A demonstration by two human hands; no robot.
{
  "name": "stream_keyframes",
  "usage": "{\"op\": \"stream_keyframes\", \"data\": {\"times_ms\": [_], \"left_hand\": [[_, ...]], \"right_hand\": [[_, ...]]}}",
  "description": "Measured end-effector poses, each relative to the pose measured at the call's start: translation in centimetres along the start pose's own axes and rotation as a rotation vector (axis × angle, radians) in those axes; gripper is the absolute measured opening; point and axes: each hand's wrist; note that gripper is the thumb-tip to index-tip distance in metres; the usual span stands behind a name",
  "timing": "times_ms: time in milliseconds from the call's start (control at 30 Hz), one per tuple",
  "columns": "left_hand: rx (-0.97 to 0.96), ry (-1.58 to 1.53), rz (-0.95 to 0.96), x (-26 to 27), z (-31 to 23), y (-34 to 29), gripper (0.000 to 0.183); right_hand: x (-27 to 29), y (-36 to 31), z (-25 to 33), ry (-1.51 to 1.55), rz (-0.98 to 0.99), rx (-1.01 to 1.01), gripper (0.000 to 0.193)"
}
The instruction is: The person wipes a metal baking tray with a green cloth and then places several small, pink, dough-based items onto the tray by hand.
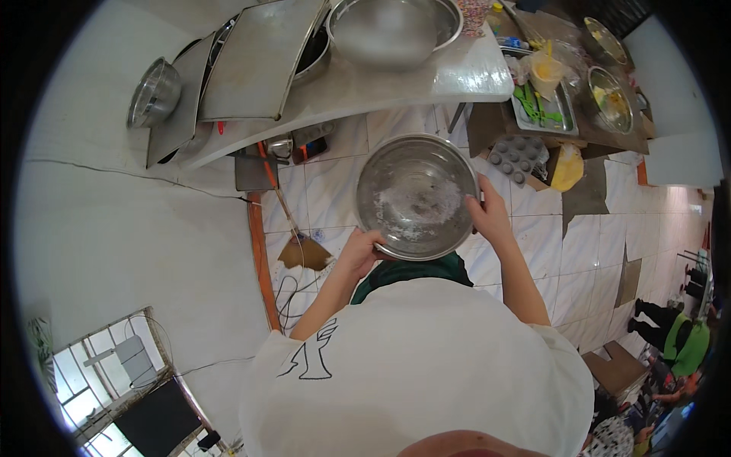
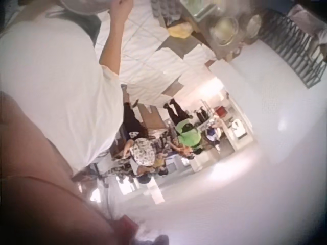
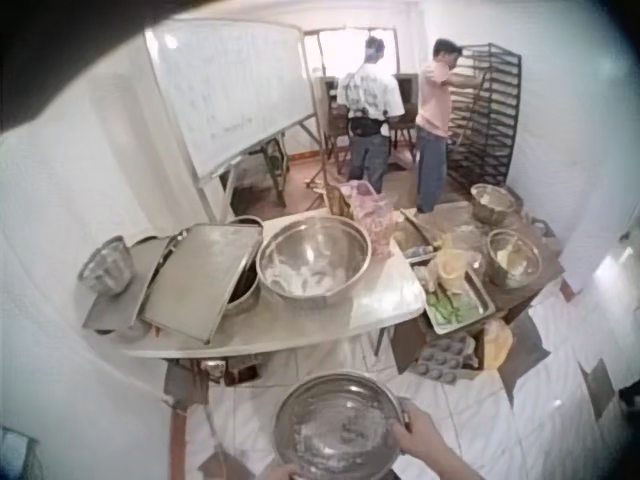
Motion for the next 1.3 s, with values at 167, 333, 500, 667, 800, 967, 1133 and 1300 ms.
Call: {"op": "stream_keyframes", "data": {"times_ms": [167,333,500,667,800,967,1133,1300], "left_hand": [[-0.049,-0.081,-0.134,1.5,-3.2,2.2,0.050],[-0.165,-0.096,-0.261,1.3,-6.9,2.9,0.052],[-0.184,0.019,-0.246,3.5,-11.0,4.0,0.051],[-0.273,0.122,-0.070,6.9,-18.7,5.8,0.065],[-0.415,0.153,-0.207,14.4,-23.4,8.3,0.063],[-0.161,0.276,-0.035,14.8,-27.1,11.1,0.059],[-0.228,0.381,0.114,11.6,-23.6,11.3,0.048],[-0.032,0.066,0.014,9.1,-26.5,9.5,0.041]], "right_hand": [[-2.8,7.7,1.4,0.019,0.149,0.026,0.049],[-4.8,13.2,4.6,0.019,0.287,-0.004,0.051],[-7.5,16.2,6.3,-0.031,0.373,-0.102,0.053],[-10.7,17.6,3.1,0.037,0.084,0.035,0.055],[-12.1,17.5,6.5,0.104,0.109,-0.049,0.051],[-12.9,17.4,7.9,0.148,0.003,-0.171,0.052],[-13.2,17.9,13.2,0.016,0.008,-0.190,0.050],[-11.2,19.1,18.5,0.049,-0.011,-0.085,0.046]]}}
Point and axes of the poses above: each hand's wrist, its own y-axis towards the middle knuckle, its own x-axis out of the back of the hand, z = x × y, and after that the axes turned 5 degrees about -y, right-handed
